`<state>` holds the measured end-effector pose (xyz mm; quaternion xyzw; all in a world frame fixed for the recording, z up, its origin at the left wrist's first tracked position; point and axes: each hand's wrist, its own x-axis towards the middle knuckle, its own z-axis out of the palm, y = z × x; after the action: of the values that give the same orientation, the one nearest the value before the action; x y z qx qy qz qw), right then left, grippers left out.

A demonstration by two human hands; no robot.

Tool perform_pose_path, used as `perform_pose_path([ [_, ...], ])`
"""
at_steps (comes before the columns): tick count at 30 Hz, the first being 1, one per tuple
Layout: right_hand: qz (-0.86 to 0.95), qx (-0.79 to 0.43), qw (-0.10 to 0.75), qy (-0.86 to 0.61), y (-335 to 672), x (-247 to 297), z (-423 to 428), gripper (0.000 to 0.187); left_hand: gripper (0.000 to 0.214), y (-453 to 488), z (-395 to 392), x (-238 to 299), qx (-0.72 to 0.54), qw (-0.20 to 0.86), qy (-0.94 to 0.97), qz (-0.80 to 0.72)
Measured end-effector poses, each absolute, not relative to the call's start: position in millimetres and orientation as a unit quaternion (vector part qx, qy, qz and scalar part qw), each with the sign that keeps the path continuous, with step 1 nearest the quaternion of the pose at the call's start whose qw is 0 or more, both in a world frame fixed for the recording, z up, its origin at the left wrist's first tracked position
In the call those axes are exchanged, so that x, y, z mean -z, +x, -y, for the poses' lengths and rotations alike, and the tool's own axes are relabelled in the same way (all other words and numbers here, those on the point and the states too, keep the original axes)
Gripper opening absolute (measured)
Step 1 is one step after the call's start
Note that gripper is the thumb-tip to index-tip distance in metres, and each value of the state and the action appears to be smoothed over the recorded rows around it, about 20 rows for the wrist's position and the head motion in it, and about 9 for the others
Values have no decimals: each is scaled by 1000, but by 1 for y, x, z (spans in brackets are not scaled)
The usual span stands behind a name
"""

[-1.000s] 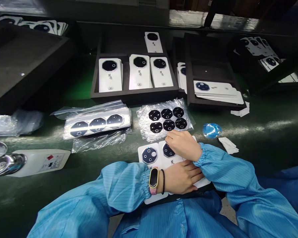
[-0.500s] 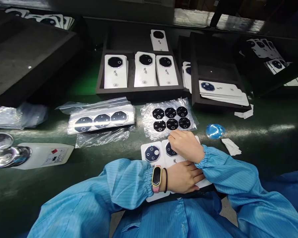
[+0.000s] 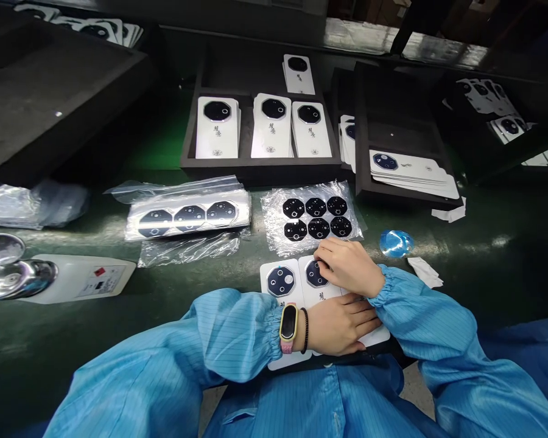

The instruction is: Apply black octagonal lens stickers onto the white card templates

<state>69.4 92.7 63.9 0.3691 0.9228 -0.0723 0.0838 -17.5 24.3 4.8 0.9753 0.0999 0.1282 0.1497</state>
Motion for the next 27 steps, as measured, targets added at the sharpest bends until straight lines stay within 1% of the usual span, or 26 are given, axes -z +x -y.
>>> perform_pose_path([
  [5, -921, 76, 83, 374, 69, -62, -94, 16, 48, -18, -25, -5, -131, 160, 974, -95],
  [10, -925, 59, 86, 366, 68, -56, -92, 11, 49, -18, -25, -3, -160, 170, 968, -92],
  [17, -935, 10, 64, 348, 67, -47, -86, 20, 48, -18, -24, 1, -165, 182, 965, -91],
  [27, -946, -40, 13, 322, 72, -37, -80, 27, 49, -18, -23, 3, -166, 189, 963, -95],
])
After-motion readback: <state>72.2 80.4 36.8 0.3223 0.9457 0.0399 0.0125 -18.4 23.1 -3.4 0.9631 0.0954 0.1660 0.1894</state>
